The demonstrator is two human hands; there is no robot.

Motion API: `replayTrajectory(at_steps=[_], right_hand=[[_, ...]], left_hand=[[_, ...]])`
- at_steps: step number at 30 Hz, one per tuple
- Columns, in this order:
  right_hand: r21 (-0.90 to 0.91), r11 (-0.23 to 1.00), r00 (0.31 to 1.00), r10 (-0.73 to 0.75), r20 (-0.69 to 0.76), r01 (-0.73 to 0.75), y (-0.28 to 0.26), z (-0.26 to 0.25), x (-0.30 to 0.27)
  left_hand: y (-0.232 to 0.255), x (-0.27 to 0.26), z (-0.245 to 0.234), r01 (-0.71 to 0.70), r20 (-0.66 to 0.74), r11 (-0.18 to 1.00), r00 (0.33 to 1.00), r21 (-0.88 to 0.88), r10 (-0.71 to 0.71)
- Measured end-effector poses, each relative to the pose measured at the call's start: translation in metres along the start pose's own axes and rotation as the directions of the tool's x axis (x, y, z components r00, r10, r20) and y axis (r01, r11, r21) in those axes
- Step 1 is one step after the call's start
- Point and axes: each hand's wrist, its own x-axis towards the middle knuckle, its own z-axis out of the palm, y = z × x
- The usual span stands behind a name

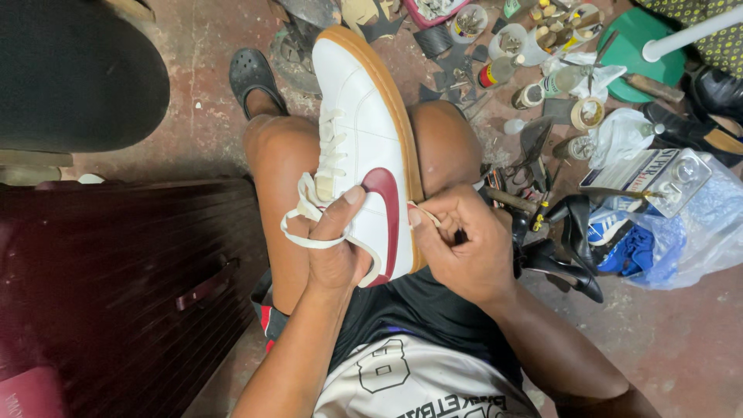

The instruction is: The person scrubs the upper and sole of a white sneaker with a red swoosh using a small abrasive pad, then wipes the shoe with a white cloth. The person repeats scrubbing and wiping on different areas of the shoe while seated on the floor.

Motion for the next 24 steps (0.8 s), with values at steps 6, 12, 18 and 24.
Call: replayTrajectory(at_steps=[6, 12, 18, 24], right_hand=[[0.091, 0.983, 0.983, -0.149, -0.107, 0.159, 0.006, 0.007, 0.023], [0.339, 0.939, 0.989, -0.008, -0.147, 0.058, 0.006, -0.019, 0.024], [0.291, 0.956, 0.994, 0.004, -0.112, 0.029, -0.014, -0.023, 0.016], [-0.422, 0.787, 0.892, -0.408, 0.193, 0.451, -0.033, -0.041, 0.025]], left_hand=[[0.005, 0.000, 0.004, -0.009, 0.019, 1.000, 1.000, 0.005, 0.009], [0.018, 0.004, 0.003, 0.015, 0.025, 0.992, 1.000, -0.126, -0.012], [0.031, 0.007, 0.002, 0.357, 0.211, 0.890, 0.929, -0.283, -0.305], [0.034, 0.008, -0.006, 0.503, 0.297, 0.827, 0.853, -0.252, -0.428]])
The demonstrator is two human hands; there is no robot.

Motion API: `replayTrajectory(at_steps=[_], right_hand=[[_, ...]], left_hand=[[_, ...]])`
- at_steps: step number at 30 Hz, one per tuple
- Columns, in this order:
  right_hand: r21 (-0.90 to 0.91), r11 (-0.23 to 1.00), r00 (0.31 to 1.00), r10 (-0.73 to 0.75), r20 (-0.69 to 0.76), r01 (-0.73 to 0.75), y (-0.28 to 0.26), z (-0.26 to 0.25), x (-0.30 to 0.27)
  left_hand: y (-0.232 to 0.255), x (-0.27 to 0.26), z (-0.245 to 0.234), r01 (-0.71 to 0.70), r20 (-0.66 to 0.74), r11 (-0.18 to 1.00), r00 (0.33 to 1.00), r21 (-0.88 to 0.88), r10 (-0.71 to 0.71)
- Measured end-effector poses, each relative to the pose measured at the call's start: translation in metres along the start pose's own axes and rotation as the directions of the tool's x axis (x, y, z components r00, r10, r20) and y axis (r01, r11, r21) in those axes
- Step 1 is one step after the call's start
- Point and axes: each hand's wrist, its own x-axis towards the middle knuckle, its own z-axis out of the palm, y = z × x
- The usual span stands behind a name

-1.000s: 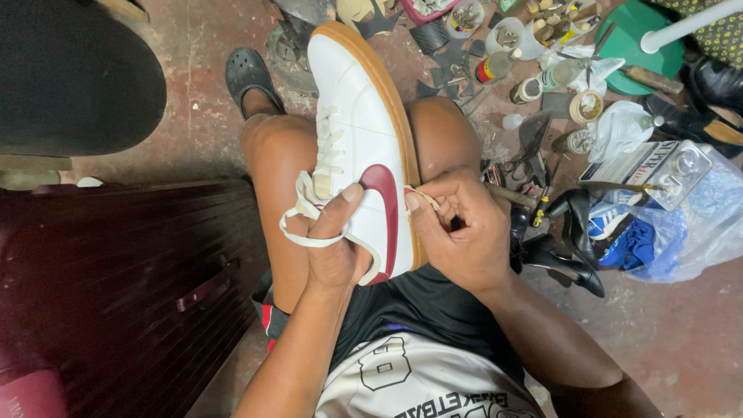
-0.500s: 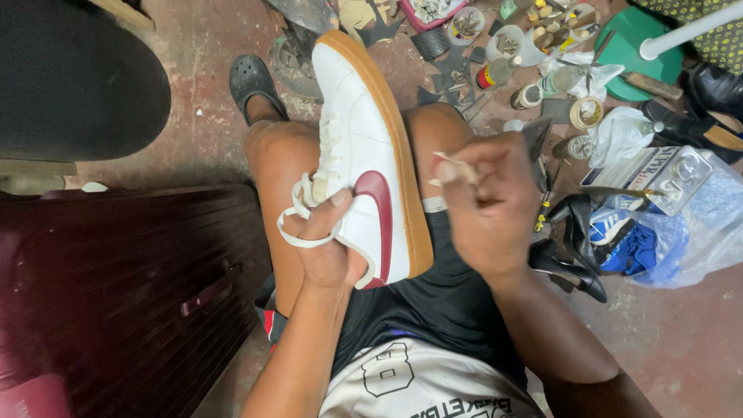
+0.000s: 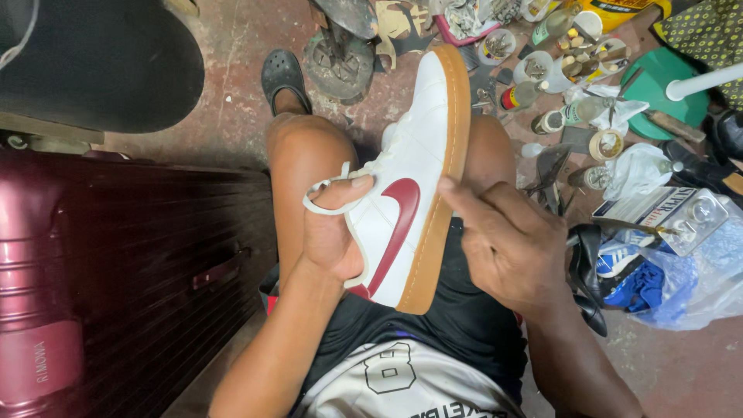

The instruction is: The person scrubs the upper and sole of a white sneaker with a red swoosh using a small abrasive pad, then wipes the shoe with a white cloth. The person repeats scrubbing and wiping on different areas of the shoe while seated on the floor.

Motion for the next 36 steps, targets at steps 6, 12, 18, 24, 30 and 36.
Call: replayTrajectory(at_steps=[6, 12, 18, 24, 30, 36], right_hand=[[-0.055, 0.987, 0.987, -0.149, 0.053, 0.152, 0.003, -0.001, 0.000], [-0.011, 0.981, 0.978, -0.193, 0.083, 0.195, 0.002, -0.005, -0.009], [0.013, 0.979, 0.975, -0.202, 0.093, 0.202, -0.004, -0.008, -0.018], [0.123, 0.972, 0.967, -0.216, 0.131, 0.201, 0.002, -0.003, -0.036], [0.788, 0.478, 0.845, 0.525, 0.098, -0.388, 0.014, 0.028, -0.054], [0.783, 0.507, 0.858, 0.509, 0.064, -0.360, 0.023, 0.044, -0.055]], left_hand=[[0.005, 0.000, -0.004, 0.025, -0.054, 0.998, 0.998, 0.058, -0.022], [0.004, -0.003, -0.004, 0.019, -0.048, 1.000, 0.999, 0.020, -0.018], [0.002, -0.003, -0.003, 0.013, -0.023, 0.999, 1.000, 0.029, -0.012], [0.000, -0.003, -0.004, 0.013, 0.002, 1.000, 1.000, 0.006, -0.013], [-0.013, -0.002, -0.006, -0.193, -0.060, 0.955, 0.976, 0.225, 0.211], [-0.033, -0.001, -0.001, -0.274, -0.105, 0.865, 0.932, 0.421, 0.347]])
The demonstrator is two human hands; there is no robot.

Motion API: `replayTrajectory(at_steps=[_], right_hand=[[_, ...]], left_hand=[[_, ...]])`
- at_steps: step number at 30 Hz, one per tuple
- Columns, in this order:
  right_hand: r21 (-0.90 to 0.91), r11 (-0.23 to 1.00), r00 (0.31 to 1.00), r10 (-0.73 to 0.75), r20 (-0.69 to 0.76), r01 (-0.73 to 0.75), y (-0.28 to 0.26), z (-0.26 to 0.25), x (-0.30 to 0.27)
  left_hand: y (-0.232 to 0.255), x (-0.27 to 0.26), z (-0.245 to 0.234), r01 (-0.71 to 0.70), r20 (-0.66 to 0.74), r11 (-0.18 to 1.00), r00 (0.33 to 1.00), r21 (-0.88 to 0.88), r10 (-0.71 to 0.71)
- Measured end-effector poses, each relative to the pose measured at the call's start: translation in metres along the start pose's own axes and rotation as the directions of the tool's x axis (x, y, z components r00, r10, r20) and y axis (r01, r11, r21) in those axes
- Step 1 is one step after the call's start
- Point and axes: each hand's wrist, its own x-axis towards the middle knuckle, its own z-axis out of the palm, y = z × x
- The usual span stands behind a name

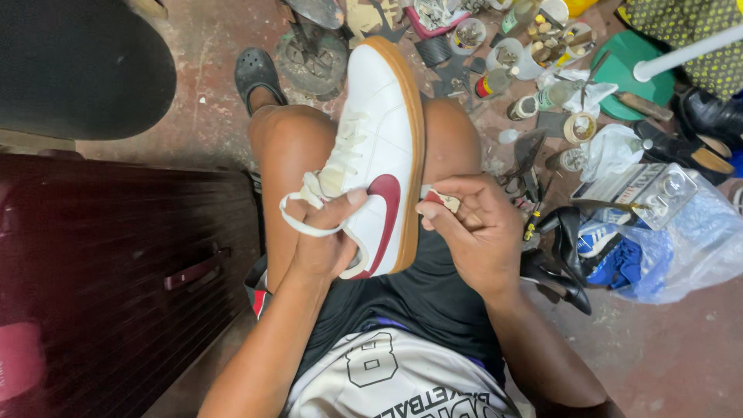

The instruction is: The person scrubs the upper and sole of a white sneaker with a red swoosh using a small abrasive pad, then wipes the shoe with a white cloth. The person repeats scrubbing and wiping on different areas of the shoe while seated on the floor.

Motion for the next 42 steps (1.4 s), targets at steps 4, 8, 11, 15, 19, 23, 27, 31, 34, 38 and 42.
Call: replayTrajectory(at_steps=[4, 8, 11, 15, 19, 23, 27, 31, 34, 38, 42], right_hand=[[-0.099, 0.995, 0.999, 0.010, -0.031, -0.013, -0.006, 0.002, 0.001], [-0.099, 0.995, 1.000, -0.019, 0.007, 0.020, -0.010, 0.002, 0.000], [-0.117, 0.992, 0.999, 0.038, 0.018, -0.036, -0.008, 0.007, 0.001], [-0.175, 0.985, 1.000, 0.015, 0.015, -0.012, -0.003, 0.013, 0.001], [-0.252, 0.968, 1.000, -0.005, 0.016, 0.009, -0.002, 0.014, 0.002], [-0.337, 0.941, 0.999, -0.036, 0.021, 0.041, -0.005, 0.013, 0.004], [-0.362, 0.931, 0.999, -0.034, 0.017, 0.037, -0.007, 0.017, 0.008], [-0.428, 0.902, 0.998, -0.051, 0.028, 0.058, -0.009, 0.019, 0.009], [-0.475, 0.876, 0.997, -0.069, 0.045, 0.082, -0.011, 0.019, 0.010], [-0.435, 0.896, 0.995, -0.096, 0.005, 0.088, -0.011, 0.019, 0.009], [-0.467, 0.873, 0.990, -0.130, 0.057, 0.141, -0.011, 0.021, 0.011]], left_hand=[[0.005, -0.012, 0.009, -0.119, 0.050, 0.941, 0.993, 0.318, 0.108], [0.007, -0.016, 0.015, -0.181, 0.042, 0.739, 0.978, 0.649, 0.203], [0.005, -0.018, 0.016, -0.172, -0.001, 0.702, 0.971, 0.691, 0.239], [0.001, -0.017, 0.015, -0.117, -0.089, 0.779, 0.972, 0.616, 0.217], [-0.002, -0.017, 0.013, -0.087, -0.130, 0.827, 0.973, 0.555, 0.189], [-0.003, -0.018, 0.012, -0.059, -0.153, 0.808, 0.971, 0.586, 0.182], [-0.002, -0.017, 0.010, -0.055, -0.134, 0.799, 0.977, 0.599, 0.168], [-0.001, -0.016, 0.009, -0.064, -0.126, 0.805, 0.977, 0.590, 0.170], [-0.002, -0.017, 0.010, -0.054, -0.137, 0.806, 0.977, 0.589, 0.165], [-0.002, -0.016, 0.010, -0.057, -0.117, 0.805, 0.981, 0.590, 0.155], [-0.001, -0.015, 0.010, -0.074, -0.110, 0.806, 0.979, 0.587, 0.170]])
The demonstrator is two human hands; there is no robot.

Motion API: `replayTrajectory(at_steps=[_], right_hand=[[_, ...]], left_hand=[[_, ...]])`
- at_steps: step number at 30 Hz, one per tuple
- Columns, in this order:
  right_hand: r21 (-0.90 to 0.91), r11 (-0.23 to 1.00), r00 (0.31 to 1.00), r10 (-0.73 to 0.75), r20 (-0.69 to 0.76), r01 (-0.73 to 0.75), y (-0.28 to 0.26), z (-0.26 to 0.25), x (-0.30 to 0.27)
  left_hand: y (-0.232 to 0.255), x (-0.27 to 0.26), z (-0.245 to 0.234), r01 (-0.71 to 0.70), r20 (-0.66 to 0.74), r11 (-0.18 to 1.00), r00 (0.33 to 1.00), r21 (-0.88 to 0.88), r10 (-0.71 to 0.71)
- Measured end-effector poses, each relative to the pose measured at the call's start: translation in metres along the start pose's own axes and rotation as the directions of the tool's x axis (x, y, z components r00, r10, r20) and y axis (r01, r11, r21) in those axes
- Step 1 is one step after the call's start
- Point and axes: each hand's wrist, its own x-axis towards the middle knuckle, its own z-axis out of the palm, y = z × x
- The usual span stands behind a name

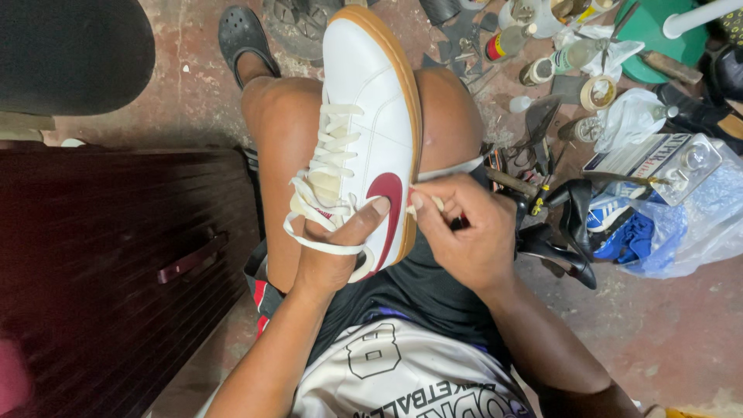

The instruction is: The person scrubs the upper and sole of a white sneaker with a red swoosh using a small abrasive pad, then wipes the shoe with a white cloth. The person repeats scrubbing and wiping on different areas of the shoe while seated on the floor.

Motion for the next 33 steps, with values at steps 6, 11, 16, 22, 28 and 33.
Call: replayTrajectory(at_steps=[6, 11, 16, 22, 28, 33], right_hand=[[0.117, 0.988, 0.993, 0.111, -0.049, -0.105, -0.001, 0.001, 0.000], [-0.016, 0.998, 0.998, 0.055, -0.035, -0.056, 0.000, 0.002, 0.004], [0.009, 0.997, 0.995, 0.082, -0.064, -0.081, 0.000, 0.002, 0.001], [-0.004, 0.998, 0.997, 0.065, -0.034, -0.065, -0.005, -0.001, 0.001], [-0.047, 0.999, 0.999, 0.009, -0.037, -0.010, -0.005, -0.001, 0.005], [-0.014, 0.996, 0.995, 0.091, -0.052, -0.092, 0.003, -0.002, 0.004]], left_hand=[[-0.003, -0.001, -0.001, 0.015, 0.012, 1.000, 1.000, -0.002, -0.015], [-0.004, 0.000, -0.002, 0.002, -0.001, 1.000, 1.000, 0.015, -0.002], [-0.006, -0.002, -0.004, -0.006, 0.015, 1.000, 1.000, 0.004, 0.006], [-0.007, -0.003, -0.001, 0.022, -0.004, 0.998, 1.000, -0.052, -0.022], [-0.009, -0.001, -0.002, 0.001, -0.016, 1.000, 1.000, -0.023, -0.002], [-0.010, -0.003, -0.004, 0.039, 0.054, 0.994, 0.998, -0.099, -0.034]])
